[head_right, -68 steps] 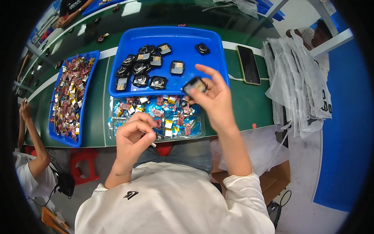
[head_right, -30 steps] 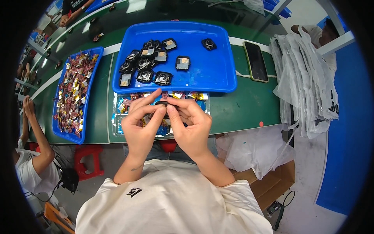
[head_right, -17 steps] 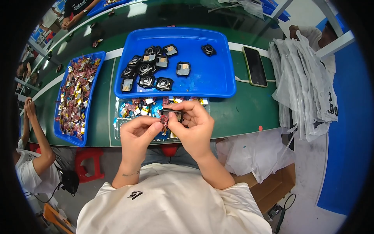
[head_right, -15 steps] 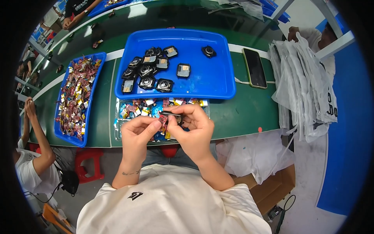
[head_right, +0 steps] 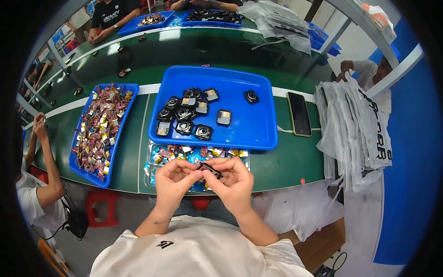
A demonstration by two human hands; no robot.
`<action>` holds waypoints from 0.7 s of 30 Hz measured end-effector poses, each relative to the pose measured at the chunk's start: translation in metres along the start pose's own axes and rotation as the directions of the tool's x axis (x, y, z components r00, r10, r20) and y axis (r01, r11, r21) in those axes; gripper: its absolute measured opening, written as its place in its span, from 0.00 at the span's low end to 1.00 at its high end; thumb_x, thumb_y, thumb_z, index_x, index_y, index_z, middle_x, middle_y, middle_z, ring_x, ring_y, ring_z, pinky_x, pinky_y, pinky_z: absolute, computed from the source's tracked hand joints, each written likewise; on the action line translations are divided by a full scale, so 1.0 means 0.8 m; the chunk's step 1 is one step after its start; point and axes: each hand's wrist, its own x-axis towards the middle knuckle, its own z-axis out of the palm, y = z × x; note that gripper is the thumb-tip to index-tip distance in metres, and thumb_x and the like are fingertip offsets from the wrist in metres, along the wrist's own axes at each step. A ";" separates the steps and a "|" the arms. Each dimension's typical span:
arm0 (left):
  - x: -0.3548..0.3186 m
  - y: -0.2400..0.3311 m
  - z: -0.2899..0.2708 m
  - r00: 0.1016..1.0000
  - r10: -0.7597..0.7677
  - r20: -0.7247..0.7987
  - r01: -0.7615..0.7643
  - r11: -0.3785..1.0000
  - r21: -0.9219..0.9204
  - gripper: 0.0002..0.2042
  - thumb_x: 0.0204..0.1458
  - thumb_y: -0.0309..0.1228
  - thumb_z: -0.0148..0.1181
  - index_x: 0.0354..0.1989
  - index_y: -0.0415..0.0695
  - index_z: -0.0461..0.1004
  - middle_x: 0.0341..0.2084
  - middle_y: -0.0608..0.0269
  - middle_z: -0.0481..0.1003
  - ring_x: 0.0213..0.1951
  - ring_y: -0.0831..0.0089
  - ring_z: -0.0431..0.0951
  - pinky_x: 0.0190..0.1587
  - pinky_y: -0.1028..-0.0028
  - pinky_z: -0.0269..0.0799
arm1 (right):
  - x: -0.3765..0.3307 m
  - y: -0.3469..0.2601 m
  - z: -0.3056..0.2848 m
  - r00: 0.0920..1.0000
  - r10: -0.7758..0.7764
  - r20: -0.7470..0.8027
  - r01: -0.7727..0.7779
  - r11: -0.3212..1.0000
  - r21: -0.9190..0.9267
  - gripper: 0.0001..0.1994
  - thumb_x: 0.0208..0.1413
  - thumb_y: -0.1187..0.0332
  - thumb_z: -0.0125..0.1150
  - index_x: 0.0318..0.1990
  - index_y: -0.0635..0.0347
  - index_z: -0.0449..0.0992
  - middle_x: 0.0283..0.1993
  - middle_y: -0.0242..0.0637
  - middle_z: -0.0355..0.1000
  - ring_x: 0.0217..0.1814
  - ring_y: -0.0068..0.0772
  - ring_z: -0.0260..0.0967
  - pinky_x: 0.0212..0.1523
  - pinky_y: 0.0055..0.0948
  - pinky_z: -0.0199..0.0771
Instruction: Assembling small electronic parts by placing tiny colored components into black plastic frames.
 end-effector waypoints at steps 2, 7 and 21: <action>0.002 -0.001 0.002 1.000 -0.002 -0.009 0.002 1.000 0.005 0.08 0.45 0.17 0.64 0.33 0.34 0.72 0.29 0.59 0.76 0.33 0.77 0.77 0.37 0.80 0.73 | 0.001 0.000 0.005 1.000 0.013 -0.007 -0.013 1.000 0.004 0.09 0.48 0.86 0.59 0.34 0.69 0.66 0.43 0.50 0.71 0.43 0.29 0.72 0.40 0.23 0.77; 0.011 -0.004 0.007 0.996 0.088 -0.029 -0.091 0.990 -0.111 0.08 0.47 0.23 0.65 0.33 0.37 0.73 0.28 0.67 0.74 0.30 0.85 0.71 0.32 0.85 0.66 | 0.011 -0.004 0.013 0.999 0.002 -0.052 -0.006 0.998 -0.063 0.09 0.48 0.85 0.60 0.34 0.68 0.67 0.40 0.46 0.73 0.41 0.27 0.73 0.42 0.23 0.76; -0.007 0.076 -0.041 0.900 0.434 0.031 -0.355 0.774 -0.523 0.15 0.52 0.32 0.61 0.19 0.43 0.63 0.12 0.70 0.63 0.15 0.79 0.60 0.28 0.68 0.65 | 0.280 -0.031 -0.103 0.999 -0.046 -0.010 0.034 0.846 -0.531 0.06 0.52 0.76 0.58 0.35 0.73 0.75 0.32 0.42 0.77 0.34 0.28 0.75 0.39 0.23 0.73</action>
